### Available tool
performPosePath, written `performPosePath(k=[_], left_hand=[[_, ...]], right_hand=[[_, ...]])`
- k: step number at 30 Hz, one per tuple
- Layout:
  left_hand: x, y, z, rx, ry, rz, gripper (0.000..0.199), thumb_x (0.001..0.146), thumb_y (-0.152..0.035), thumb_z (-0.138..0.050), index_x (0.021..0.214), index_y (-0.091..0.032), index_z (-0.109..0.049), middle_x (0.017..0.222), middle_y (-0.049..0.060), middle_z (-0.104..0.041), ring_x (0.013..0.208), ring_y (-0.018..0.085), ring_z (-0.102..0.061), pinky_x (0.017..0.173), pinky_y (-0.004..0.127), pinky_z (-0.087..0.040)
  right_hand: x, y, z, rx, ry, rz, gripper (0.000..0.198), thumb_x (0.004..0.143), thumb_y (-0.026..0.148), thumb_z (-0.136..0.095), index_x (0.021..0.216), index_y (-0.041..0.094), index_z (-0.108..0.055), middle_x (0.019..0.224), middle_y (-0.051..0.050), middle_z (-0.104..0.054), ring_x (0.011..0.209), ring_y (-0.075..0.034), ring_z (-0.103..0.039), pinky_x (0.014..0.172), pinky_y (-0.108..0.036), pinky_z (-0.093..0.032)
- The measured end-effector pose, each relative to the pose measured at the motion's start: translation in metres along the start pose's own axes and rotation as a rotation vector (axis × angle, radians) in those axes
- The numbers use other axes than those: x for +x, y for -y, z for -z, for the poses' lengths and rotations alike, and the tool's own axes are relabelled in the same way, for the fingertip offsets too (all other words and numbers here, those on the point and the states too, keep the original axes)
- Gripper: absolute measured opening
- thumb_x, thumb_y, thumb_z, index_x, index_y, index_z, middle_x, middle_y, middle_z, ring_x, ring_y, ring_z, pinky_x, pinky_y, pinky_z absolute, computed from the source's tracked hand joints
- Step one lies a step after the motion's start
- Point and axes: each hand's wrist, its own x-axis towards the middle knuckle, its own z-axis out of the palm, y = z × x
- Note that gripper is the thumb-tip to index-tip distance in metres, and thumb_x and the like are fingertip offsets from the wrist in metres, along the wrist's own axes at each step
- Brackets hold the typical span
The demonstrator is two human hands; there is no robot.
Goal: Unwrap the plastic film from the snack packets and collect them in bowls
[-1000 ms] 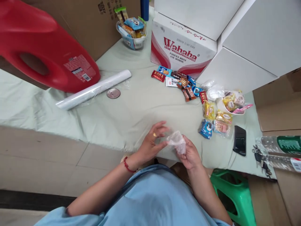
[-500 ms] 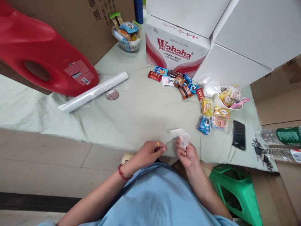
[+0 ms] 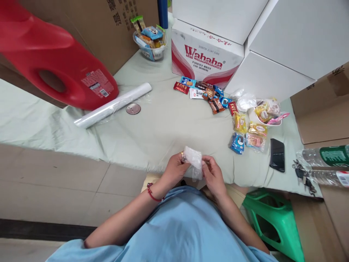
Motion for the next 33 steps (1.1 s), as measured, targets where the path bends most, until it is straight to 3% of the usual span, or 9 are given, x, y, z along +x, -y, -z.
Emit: performPosePath(k=[5,7,10,13,17,22,27,30,33], left_hand=[[-0.003,-0.001,-0.001,-0.032,0.019,-0.022,0.022,0.077,-0.038,-0.076,0.084,-0.018,-0.069,0.083,0.002,-0.072,0.080,0.018,-0.061,0.076,0.029,-0.048],[-0.003,-0.002,-0.001,-0.061,0.002,-0.019,0.026,0.076,-0.041,-0.079,0.082,-0.018,-0.068,0.080,0.000,-0.069,0.078,0.016,-0.059,0.075,0.028,-0.047],[-0.002,-0.005,0.003,-0.161,-0.083,0.029,0.032,0.072,-0.043,-0.082,0.075,-0.018,-0.063,0.080,0.000,-0.067,0.077,0.014,-0.057,0.074,0.026,-0.045],[0.000,-0.006,0.008,-0.327,-0.132,0.119,0.035,0.066,-0.041,-0.087,0.075,-0.019,-0.061,0.084,0.001,-0.069,0.080,0.015,-0.061,0.076,0.028,-0.050],[0.002,-0.005,0.014,-0.443,-0.187,0.172,0.040,0.060,-0.037,-0.091,0.080,-0.019,-0.062,0.081,-0.001,-0.066,0.078,0.014,-0.063,0.076,0.028,-0.053],[0.003,-0.003,0.011,-0.426,-0.246,0.108,0.038,0.065,-0.037,-0.086,0.084,-0.019,-0.058,0.074,-0.005,-0.059,0.059,0.007,-0.050,0.056,0.020,-0.039],[0.001,-0.003,0.003,-0.317,-0.282,0.095,0.040,0.076,-0.048,-0.079,0.089,-0.021,-0.053,0.062,-0.011,-0.043,0.050,0.005,-0.033,0.048,0.021,-0.023],[-0.003,-0.005,0.001,-0.305,-0.235,0.076,0.045,0.078,-0.056,-0.078,0.085,-0.022,-0.050,0.058,-0.012,-0.035,0.049,0.006,-0.027,0.048,0.023,-0.019],[-0.007,-0.007,0.002,-0.344,-0.114,0.059,0.047,0.077,-0.056,-0.079,0.080,-0.022,-0.047,0.056,-0.013,-0.032,0.049,0.006,-0.023,0.049,0.023,-0.017]], right_hand=[[0.001,0.012,0.011,-0.182,0.069,0.328,0.056,0.092,0.062,-0.071,0.135,0.028,-0.063,0.135,-0.011,-0.064,0.122,-0.028,-0.061,0.103,-0.042,-0.052],[0.005,0.012,0.013,-0.225,0.115,0.357,0.046,0.090,0.057,-0.075,0.125,0.027,-0.071,0.132,-0.010,-0.067,0.125,-0.029,-0.061,0.109,-0.043,-0.048],[0.012,0.008,0.017,-0.054,0.059,0.221,0.030,0.094,0.053,-0.072,0.105,0.025,-0.076,0.106,-0.006,-0.074,0.100,-0.023,-0.067,0.092,-0.036,-0.053],[0.014,0.005,0.022,0.241,0.072,-0.032,0.037,0.082,0.055,-0.085,0.098,0.023,-0.075,0.085,0.000,-0.072,0.073,-0.016,-0.061,0.068,-0.027,-0.050],[0.013,0.009,0.025,0.446,0.069,-0.183,0.042,0.067,0.052,-0.096,0.086,0.022,-0.073,0.073,0.003,-0.067,0.062,-0.011,-0.053,0.060,-0.023,-0.044],[0.014,0.007,0.022,0.475,-0.003,-0.207,0.044,0.061,0.050,-0.099,0.085,0.023,-0.073,0.073,0.004,-0.064,0.065,-0.011,-0.053,0.061,-0.022,-0.042],[0.012,0.002,0.014,0.372,-0.033,-0.110,0.047,0.072,0.056,-0.091,0.103,0.025,-0.074,0.085,0.002,-0.065,0.064,-0.011,-0.050,0.058,-0.024,-0.043],[0.012,0.004,0.012,0.344,-0.108,-0.042,0.049,0.079,0.061,-0.084,0.113,0.027,-0.072,0.104,-0.001,-0.067,0.068,-0.011,-0.055,0.059,-0.025,-0.046],[0.014,0.006,0.013,0.290,-0.072,-0.049,0.050,0.084,0.069,-0.076,0.105,0.024,-0.074,0.099,-0.004,-0.067,0.068,-0.013,-0.055,0.056,-0.025,-0.044]])
